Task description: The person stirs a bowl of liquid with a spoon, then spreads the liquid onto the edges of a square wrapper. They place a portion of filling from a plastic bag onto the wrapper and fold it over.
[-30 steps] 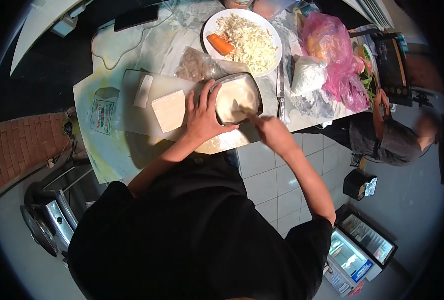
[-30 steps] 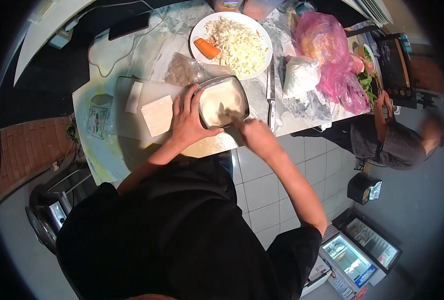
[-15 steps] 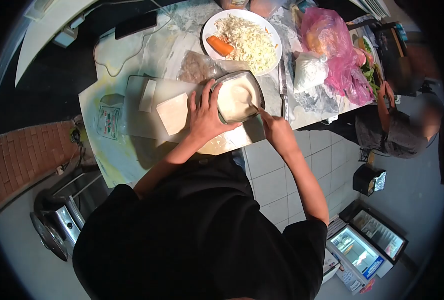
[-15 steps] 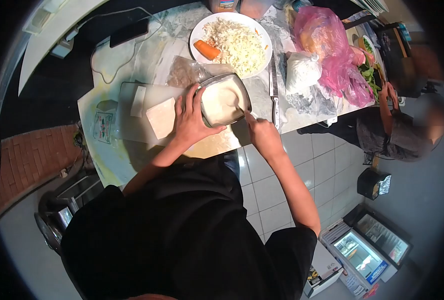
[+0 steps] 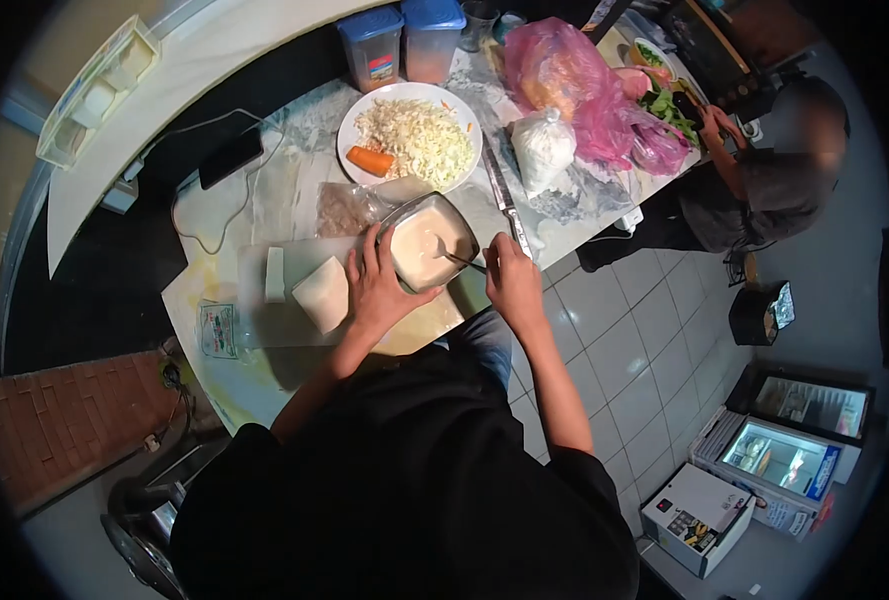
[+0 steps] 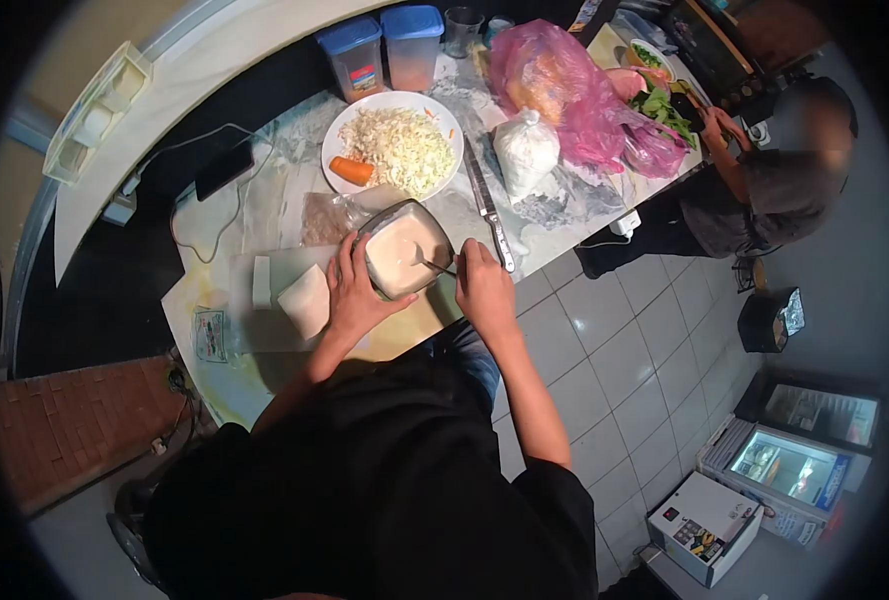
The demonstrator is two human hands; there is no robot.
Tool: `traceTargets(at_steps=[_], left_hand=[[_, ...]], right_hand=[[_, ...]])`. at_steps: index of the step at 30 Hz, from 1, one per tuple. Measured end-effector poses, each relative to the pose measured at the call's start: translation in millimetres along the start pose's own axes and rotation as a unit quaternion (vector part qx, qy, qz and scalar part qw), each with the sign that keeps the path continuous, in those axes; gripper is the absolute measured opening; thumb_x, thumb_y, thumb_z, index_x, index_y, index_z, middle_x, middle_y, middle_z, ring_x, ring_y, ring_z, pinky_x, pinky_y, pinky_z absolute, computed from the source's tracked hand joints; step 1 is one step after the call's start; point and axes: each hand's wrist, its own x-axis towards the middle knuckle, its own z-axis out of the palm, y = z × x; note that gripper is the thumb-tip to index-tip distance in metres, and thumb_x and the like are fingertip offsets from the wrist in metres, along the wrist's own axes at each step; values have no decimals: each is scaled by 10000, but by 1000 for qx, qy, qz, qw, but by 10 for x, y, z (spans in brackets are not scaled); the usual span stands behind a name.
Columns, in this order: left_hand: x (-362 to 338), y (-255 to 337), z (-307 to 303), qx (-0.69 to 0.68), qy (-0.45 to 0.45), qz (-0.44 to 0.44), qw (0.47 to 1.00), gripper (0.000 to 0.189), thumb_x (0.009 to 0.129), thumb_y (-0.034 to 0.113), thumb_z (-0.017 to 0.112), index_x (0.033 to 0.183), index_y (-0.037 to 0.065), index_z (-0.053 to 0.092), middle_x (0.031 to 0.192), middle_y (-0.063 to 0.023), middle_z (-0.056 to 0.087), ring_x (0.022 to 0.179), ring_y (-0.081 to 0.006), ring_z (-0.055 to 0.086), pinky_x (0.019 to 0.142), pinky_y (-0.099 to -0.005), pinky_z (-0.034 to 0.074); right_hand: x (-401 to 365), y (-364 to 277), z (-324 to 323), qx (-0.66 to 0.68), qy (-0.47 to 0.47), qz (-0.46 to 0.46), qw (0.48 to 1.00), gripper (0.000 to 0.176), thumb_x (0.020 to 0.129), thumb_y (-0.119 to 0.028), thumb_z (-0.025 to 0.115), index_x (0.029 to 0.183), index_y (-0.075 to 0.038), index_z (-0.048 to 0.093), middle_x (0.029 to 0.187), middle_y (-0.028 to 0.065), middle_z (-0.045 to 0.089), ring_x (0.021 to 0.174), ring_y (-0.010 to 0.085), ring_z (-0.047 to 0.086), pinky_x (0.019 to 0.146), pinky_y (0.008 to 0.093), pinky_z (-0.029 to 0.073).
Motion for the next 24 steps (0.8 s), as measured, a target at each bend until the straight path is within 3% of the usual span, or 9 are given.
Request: traceTargets(at_steps=[10,12,14,16,18,20,22,24], left_hand=[[-78,124,12,13,14,-62,998,1206,592,568,878,1496,41,280,1538,-182,291,1447,-341,299,1157,-576,228],[-100,118,77,27,42,-65,997,1208,571,620,856,1498,57,324,1530,-167,318,1432,-305,333,1136,-566,250],[-126,167,87,26,61,-80,995,1206,565,618,859,1495,60,330,1526,-170,321,1422,-310,342,1142,-564,234],[-145,225,82,29,63,-94,993,1206,564,615,860,1497,63,331,1527,-169,320,1417,-319,347,1146,-562,220],[-183,300,62,24,74,-126,989,1210,564,621,857,1502,67,330,1527,-175,316,1419,-331,342,1155,-568,198],[-207,388,75,26,92,-127,987,1203,558,555,889,1494,49,325,1510,-196,326,1439,-343,300,1158,-521,230],[-266,438,162,36,119,-155,980,1222,542,552,896,1496,47,324,1507,-202,330,1433,-352,312,1154,-536,230],[-292,467,325,23,157,-170,972,1202,554,632,854,1507,96,357,1518,-196,325,1414,-358,358,1158,-595,191]], right_hand=[[184,123,192,28,-12,-62,998,162,996,-164,547,961,-6,538,948,199,591,698,449,641,612,545,520],[206,79,144,26,-62,-63,996,175,999,-181,549,985,-7,559,978,200,589,719,450,650,622,549,528],[238,21,104,18,-111,-64,992,123,967,-126,586,966,-11,541,951,209,560,784,458,628,655,536,510],[280,22,55,2,-149,-93,984,136,951,-122,598,1042,-39,540,1005,203,568,796,457,643,667,535,532],[324,-15,-25,-41,-214,-127,968,264,931,-164,615,1160,-67,529,1077,214,578,759,459,673,666,533,566],[396,-38,-71,-66,-256,-157,952,282,926,-175,617,1183,-84,545,1081,220,586,781,443,690,670,523,572],[483,-30,-74,-126,-321,-161,925,329,932,-195,608,1238,-88,549,1102,241,587,812,428,704,674,507,577],[604,-20,-68,-133,-313,-222,914,357,929,-204,605,1269,-100,563,1032,248,656,806,413,715,673,497,578]])
